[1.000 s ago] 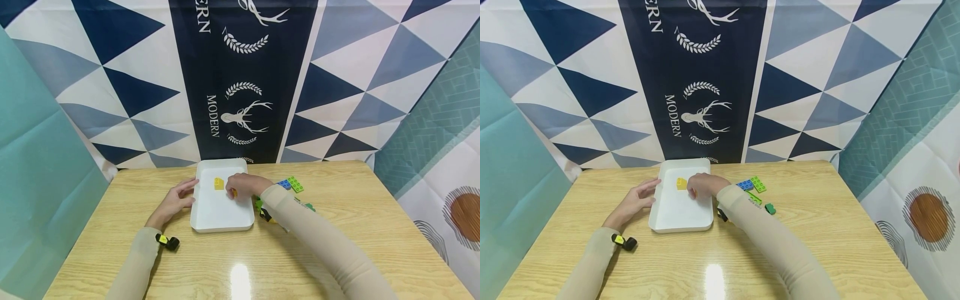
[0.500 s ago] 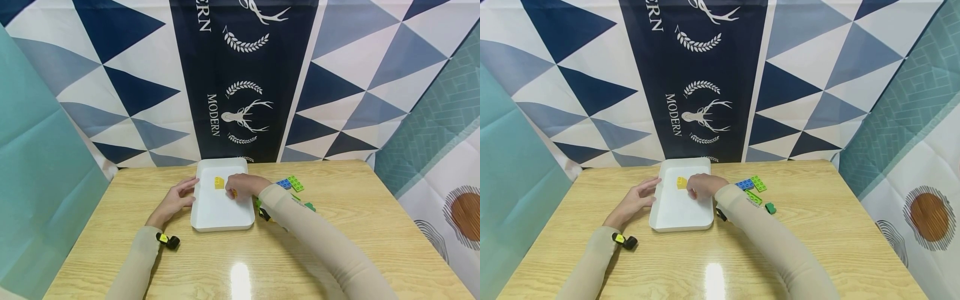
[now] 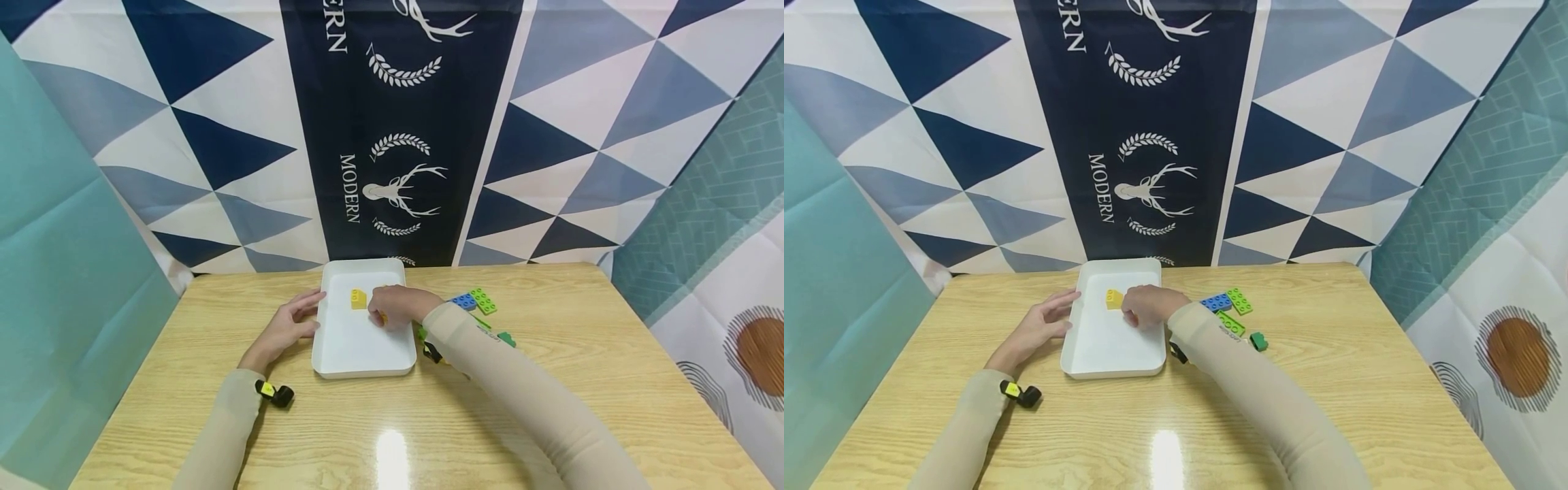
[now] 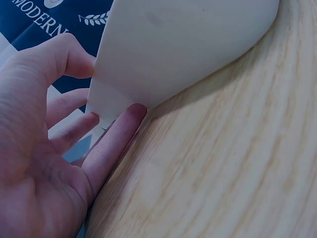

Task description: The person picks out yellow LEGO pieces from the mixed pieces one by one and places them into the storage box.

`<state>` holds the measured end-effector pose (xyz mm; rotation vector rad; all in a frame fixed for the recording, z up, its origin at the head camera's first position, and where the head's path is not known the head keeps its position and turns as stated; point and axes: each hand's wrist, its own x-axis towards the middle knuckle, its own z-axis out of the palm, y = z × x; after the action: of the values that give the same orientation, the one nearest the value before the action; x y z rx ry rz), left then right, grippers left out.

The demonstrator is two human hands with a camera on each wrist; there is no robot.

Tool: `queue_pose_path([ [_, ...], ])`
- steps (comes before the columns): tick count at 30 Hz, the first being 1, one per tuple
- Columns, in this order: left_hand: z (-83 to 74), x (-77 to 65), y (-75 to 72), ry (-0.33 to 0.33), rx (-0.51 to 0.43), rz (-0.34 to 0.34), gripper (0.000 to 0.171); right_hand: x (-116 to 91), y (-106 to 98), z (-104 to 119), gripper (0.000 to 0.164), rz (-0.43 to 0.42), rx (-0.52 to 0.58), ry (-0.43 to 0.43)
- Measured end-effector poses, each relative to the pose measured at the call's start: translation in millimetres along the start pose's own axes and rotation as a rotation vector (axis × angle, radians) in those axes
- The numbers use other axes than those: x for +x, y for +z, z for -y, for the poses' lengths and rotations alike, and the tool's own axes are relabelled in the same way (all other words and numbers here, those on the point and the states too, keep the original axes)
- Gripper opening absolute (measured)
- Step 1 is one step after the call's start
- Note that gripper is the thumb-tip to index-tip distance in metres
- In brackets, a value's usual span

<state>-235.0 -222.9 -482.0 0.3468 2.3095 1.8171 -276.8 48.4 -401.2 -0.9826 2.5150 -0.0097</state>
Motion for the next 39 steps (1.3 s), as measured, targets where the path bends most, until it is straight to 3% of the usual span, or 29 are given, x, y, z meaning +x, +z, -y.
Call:
queue_pose_path([
  [11,0.5,-0.7,0.4,0.0,0.004,0.0,0.066,-3,-3,0,0.016,0.029,0.06,0.036],
  [20,0.8,-1.8,-0.1,-0.008,0.022,-0.013,0.067,-4,-9,3,0.015,0.049,0.071,0.009],
  [39,-1.7,-1.2,1.9,-0.002,0.006,-0.011,0.067,-8,-21,5,0.014,0.078,0.018,0.002],
])
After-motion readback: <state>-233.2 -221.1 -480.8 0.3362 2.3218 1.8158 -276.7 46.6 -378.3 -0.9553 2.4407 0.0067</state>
